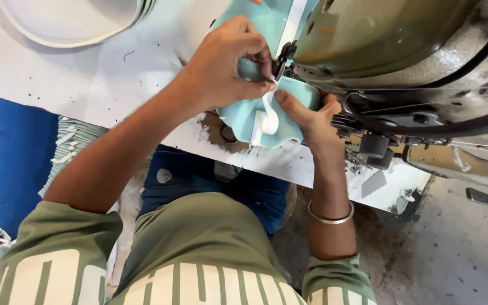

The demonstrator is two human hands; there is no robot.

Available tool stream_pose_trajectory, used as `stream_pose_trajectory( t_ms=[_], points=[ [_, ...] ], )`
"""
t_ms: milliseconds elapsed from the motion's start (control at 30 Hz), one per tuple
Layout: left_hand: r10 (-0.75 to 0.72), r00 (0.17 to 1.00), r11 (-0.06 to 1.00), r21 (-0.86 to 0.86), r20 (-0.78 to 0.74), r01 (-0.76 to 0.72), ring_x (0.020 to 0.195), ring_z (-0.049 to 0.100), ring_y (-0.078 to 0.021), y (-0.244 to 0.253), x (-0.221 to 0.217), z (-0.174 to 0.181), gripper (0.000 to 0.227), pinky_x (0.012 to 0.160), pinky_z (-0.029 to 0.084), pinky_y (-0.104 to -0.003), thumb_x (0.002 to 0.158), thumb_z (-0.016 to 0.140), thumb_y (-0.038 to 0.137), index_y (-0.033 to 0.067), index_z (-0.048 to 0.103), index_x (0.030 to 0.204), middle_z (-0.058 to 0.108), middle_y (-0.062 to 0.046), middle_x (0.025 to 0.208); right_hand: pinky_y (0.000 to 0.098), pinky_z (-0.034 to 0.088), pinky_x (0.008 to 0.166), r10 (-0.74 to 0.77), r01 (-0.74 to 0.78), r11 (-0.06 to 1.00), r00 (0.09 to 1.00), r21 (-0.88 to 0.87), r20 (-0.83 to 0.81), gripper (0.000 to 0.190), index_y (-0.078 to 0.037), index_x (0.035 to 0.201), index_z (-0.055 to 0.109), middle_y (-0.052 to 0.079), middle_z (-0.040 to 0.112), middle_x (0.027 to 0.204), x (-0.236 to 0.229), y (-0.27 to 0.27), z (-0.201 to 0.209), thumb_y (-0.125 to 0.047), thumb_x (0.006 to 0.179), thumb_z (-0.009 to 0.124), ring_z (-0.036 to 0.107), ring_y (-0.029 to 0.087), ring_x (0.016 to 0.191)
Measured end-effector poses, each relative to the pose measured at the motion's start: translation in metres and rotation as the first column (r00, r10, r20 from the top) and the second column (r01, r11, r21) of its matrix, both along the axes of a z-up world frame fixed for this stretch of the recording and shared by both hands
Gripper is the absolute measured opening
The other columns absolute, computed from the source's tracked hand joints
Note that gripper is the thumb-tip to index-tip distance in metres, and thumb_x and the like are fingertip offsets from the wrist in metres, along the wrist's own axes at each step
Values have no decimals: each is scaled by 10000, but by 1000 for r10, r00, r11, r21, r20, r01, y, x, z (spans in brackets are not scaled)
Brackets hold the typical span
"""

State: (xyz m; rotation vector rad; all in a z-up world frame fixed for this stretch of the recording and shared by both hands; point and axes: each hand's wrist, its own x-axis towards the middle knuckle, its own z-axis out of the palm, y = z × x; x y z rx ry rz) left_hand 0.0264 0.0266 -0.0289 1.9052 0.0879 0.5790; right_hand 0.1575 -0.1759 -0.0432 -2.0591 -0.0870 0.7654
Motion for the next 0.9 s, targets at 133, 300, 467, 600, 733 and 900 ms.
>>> stream_pose_trajectory(
  t_ms=[133, 300, 467, 600, 733, 900],
  points=[
    [-40, 999, 999, 10, 27, 40, 948, 680, -210, 5, 4, -7, 234, 844, 565, -327, 827, 919, 103, 56, 707, 911, 601, -75, 1021, 318, 576, 865, 42, -48, 985, 998, 168, 38, 829, 53, 1204, 556, 161, 565, 1221, 0, 1, 1, -423, 640, 933, 637, 213, 1055],
    [-73, 995, 995, 77, 71, 68, 933, 663, -217, 11, 5, -9, 230, 857, 581, -323, 813, 907, 98, 63, 702, 911, 578, -82, 1031, 342, 595, 825, 71, -74, 997, 993, 30, 92, 691, 81, 1137, 640, 166, 631, 1164, -2, 9, 18, -383, 702, 911, 666, 211, 991],
    [-51, 999, 995, 84, -13, 52, 946, 626, -227, 6, -1, 4, 278, 808, 530, -339, 778, 899, 117, 60, 679, 938, 572, -77, 1019, 305, 548, 768, 243, -270, 947, 957, 175, 159, 550, -19, 1183, 747, 101, 746, 1101, -1, 6, 23, -390, 794, 864, 679, 128, 888],
    [127, 991, 947, 294, 38, -132, 1011, 604, -237, -31, -39, 33, 307, 881, 419, -421, 733, 940, 141, 86, 690, 902, 594, -77, 1005, 240, 551, 804, 36, -79, 989, 949, 127, 312, 466, -30, 1195, 723, 66, 758, 1145, -41, -16, 28, -383, 917, 847, 691, 94, 928],
    [590, 805, 777, 234, 55, -585, 892, 505, -195, -73, -74, 36, 510, 778, 442, -348, 825, 872, 148, 98, 611, 1260, 577, -103, 1050, 250, 471, 626, -36, -182, 960, 674, 212, 738, 293, 12, 1159, 568, 103, 659, 982, -86, -44, 34, -112, 1001, 782, 591, 123, 734],
    [382, 904, 861, -282, -190, -423, 607, 482, -56, -103, -86, 8, 498, 568, 456, -251, 1003, 713, 52, 134, 561, 1470, 604, -11, 870, 205, 437, 527, 158, -227, 915, 963, 333, 219, 423, 34, 1349, 571, 102, 709, 859, -106, -35, 75, -130, 993, 729, 565, 71, 596]
  ],
)
